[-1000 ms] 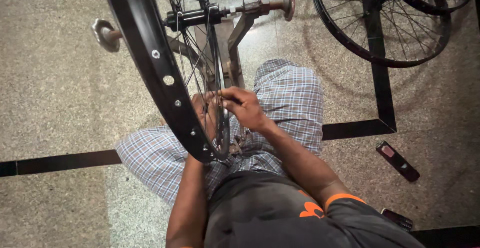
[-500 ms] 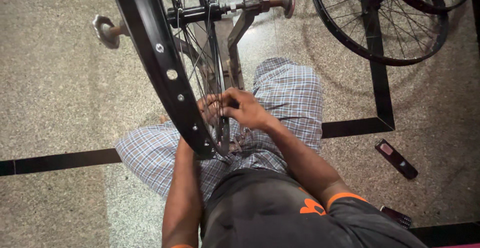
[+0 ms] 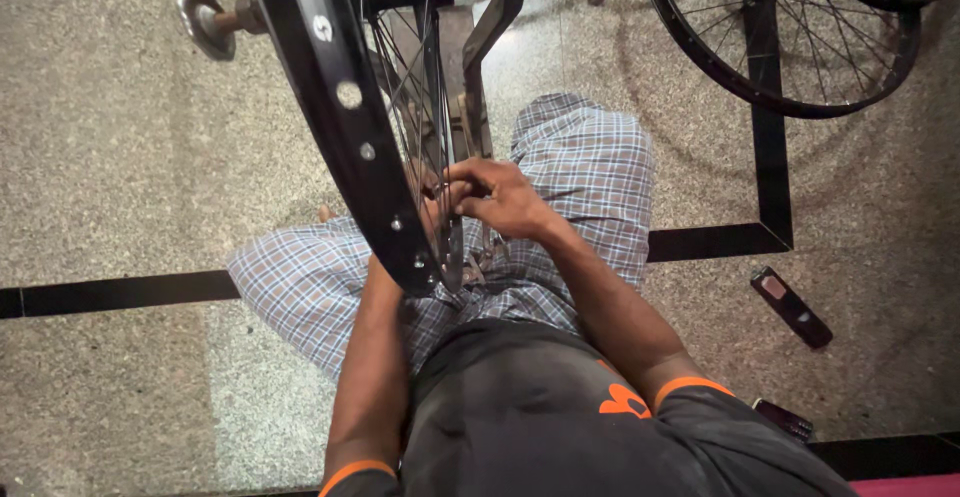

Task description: The person sits on the floor and uses a small metal tool to adjust the spokes of a bicycle wheel mounted on a repair stand. They systematically rotate the wheel and tighten or loosen individual spokes to true the wheel.

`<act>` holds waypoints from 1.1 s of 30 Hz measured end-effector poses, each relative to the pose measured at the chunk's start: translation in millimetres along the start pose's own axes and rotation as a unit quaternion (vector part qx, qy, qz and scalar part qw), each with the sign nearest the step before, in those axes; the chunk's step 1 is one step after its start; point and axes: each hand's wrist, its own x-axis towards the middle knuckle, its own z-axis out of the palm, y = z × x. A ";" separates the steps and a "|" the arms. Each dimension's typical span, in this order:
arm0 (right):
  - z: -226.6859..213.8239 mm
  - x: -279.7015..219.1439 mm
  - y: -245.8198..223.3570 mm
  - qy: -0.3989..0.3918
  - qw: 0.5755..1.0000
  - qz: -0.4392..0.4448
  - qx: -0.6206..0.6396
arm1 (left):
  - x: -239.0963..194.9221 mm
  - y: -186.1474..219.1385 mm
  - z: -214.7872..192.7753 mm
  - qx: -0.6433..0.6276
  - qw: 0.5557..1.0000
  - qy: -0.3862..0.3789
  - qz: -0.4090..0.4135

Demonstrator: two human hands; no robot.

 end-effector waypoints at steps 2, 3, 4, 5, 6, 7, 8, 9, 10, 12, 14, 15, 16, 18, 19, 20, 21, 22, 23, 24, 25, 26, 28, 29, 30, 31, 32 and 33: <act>-1.7 -1.5 -1.9 0.013 0.995 -0.051 -0.090 | 2.1 -2.8 -8.4 0.202 0.935 0.057 0.287; -2.9 -1.2 -2.7 0.019 0.988 -0.078 -0.134 | 4.0 -5.7 -10.8 0.296 0.855 0.079 0.419; 0.8 -1.6 -2.4 0.043 0.996 -0.023 -0.069 | 4.1 -8.3 -10.2 0.205 0.897 0.079 0.384; 6.2 -0.6 -0.7 0.067 0.997 0.031 -0.003 | 9.0 -9.6 -7.4 0.112 0.929 0.078 0.344; 9.8 -2.0 2.3 0.089 0.990 0.087 0.061 | 15.7 -9.6 -2.2 0.016 0.951 0.077 0.299; 11.8 -2.7 6.5 0.134 0.984 0.079 0.082 | 23.4 -8.3 2.7 -0.079 0.962 0.076 0.251; 10.5 1.3 11.0 0.176 0.977 0.068 0.100 | 32.9 -5.4 6.6 -0.175 0.960 0.079 0.202; 8.4 5.0 15.4 0.217 0.967 0.057 0.118 | 39.1 -2.8 7.9 -0.269 0.948 0.080 0.152; 4.7 8.3 19.3 0.216 0.973 0.031 0.077 | 43.4 -0.9 5.6 -0.281 0.946 0.059 0.147; -4.2 15.0 23.6 0.214 0.976 -0.022 -0.005 | 48.0 3.5 0.9 -0.306 0.942 0.011 0.140; -5.0 24.0 22.3 0.199 0.979 -0.010 -0.035 | 40.0 7.0 1.8 -0.339 0.931 0.018 0.132; -2.0 26.7 19.1 0.192 0.980 -0.003 -0.049 | 37.0 7.5 2.4 -0.355 0.926 0.020 0.126; 1.4 28.5 14.4 0.187 0.981 0.014 -0.056 | 37.5 6.5 2.7 -0.358 0.924 0.013 0.136; 7.5 30.5 4.3 0.172 0.981 0.046 -0.071 | 40.6 -3.6 1.5 -0.363 0.918 0.004 0.157; 9.2 29.9 0.8 0.164 0.983 0.066 -0.056 | 44.7 -12.5 2.6 -0.371 0.917 0.002 0.148; 9.6 29.9 -0.9 0.156 0.983 0.085 -0.042 | 51.8 -23.2 5.7 -0.380 0.914 -0.001 0.141; 10.0 30.7 -0.5 0.148 0.983 0.104 -0.028 | 56.2 -36.2 9.2 -0.388 0.912 -0.004 0.133; 10.2 30.5 2.2 0.142 0.985 0.086 -0.041 | 56.1 -51.1 14.3 -0.368 0.921 0.004 0.125; 9.9 30.8 6.0 0.137 0.987 0.067 -0.055 | 54.1 -66.0 19.1 -0.348 0.930 0.012 0.116; 8.5 32.3 9.4 0.135 0.987 0.046 -0.069 | 54.2 -78.6 22.0 -0.327 0.939 0.017 0.110; 8.3 31.7 12.3 0.114 0.988 0.063 -0.088 | 54.0 -88.4 24.2 -0.305 0.946 0.022 0.103; 10.9 28.3 15.0 0.092 0.987 0.082 -0.108 | 52.4 -95.1 25.9 -0.283 0.954 0.027 0.096; 16.3 22.7 18.9 0.082 0.986 0.058 -0.134 | 50.7 -96.1 26.4 -0.268 0.960 0.016 0.076; 19.7 20.7 19.8 0.093 0.986 0.017 -0.141 | 49.1 -91.3 23.3 -0.274 0.960 0.001 0.064; 21.0 20.4 19.7 0.101 0.984 -0.026 -0.147 | 47.4 -83.7 18.6 -0.281 0.958 -0.012 0.052; 19.2 20.5 18.9 0.087 0.987 -0.030 -0.134 | 45.5 -74.4 13.1 -0.287 0.957 -0.025 0.039; 17.1 18.9 17.9 0.074 0.990 -0.032 -0.119 | 41.8 -65.1 7.5 -0.293 0.955 -0.040 0.026; 15.0 17.1 16.9 0.060 0.992 -0.034 -0.104 | 38.3 -55.9 3.4 -0.299 0.953 -0.055 0.012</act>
